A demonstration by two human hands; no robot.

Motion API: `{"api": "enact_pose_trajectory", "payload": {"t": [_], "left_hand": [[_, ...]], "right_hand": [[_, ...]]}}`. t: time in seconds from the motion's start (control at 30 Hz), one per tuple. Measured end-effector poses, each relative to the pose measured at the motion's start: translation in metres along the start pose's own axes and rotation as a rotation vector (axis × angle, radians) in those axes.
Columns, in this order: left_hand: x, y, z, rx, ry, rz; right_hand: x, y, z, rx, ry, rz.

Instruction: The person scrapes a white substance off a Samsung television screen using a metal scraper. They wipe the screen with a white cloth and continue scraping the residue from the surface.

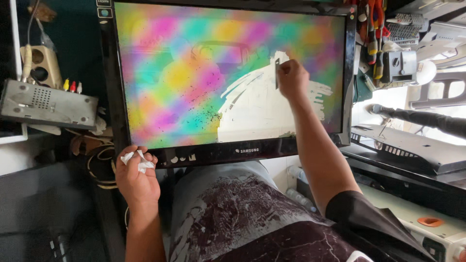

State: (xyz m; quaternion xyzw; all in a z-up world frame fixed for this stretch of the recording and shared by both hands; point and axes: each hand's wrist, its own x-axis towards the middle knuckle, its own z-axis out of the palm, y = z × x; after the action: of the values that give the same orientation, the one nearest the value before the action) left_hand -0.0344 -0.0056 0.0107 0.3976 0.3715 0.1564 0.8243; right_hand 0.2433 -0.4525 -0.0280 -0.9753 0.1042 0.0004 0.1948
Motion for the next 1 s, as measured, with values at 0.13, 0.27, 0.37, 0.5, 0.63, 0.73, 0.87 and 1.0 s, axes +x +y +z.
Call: {"api": "enact_pose_trajectory", "payload": {"t": [0.13, 0.27, 0.37, 0.5, 0.63, 0.73, 0.87, 1.0], "left_hand": [[0.001, -0.001, -0.010, 0.030, -0.007, -0.032], [0.009, -0.003, -0.006, 0.039, 0.013, -0.041], [0.012, -0.002, -0.004, 0.030, 0.030, -0.048], [0.016, 0.002, 0.002, 0.008, 0.043, -0.059], [0.022, -0.004, -0.004, -0.007, 0.045, -0.072], [0.022, -0.008, -0.005, -0.003, 0.017, -0.083], [0.024, -0.002, 0.011, 0.014, 0.022, -0.054], [0.018, 0.010, 0.011, 0.001, 0.030, -0.021]], "right_hand": [[0.023, 0.002, -0.016, 0.038, 0.029, 0.057], [0.030, -0.016, -0.020, 0.027, -0.035, 0.050], [0.036, -0.012, -0.027, 0.059, -0.042, 0.125], [0.046, -0.008, -0.021, -0.049, -0.018, 0.092], [0.003, -0.107, -0.007, -0.014, -0.054, -0.023], [-0.035, -0.160, 0.036, -0.061, -0.192, -0.168], [-0.041, -0.175, 0.044, -0.013, -0.318, -0.214], [0.042, -0.044, -0.010, -0.054, -0.089, -0.120]]}}
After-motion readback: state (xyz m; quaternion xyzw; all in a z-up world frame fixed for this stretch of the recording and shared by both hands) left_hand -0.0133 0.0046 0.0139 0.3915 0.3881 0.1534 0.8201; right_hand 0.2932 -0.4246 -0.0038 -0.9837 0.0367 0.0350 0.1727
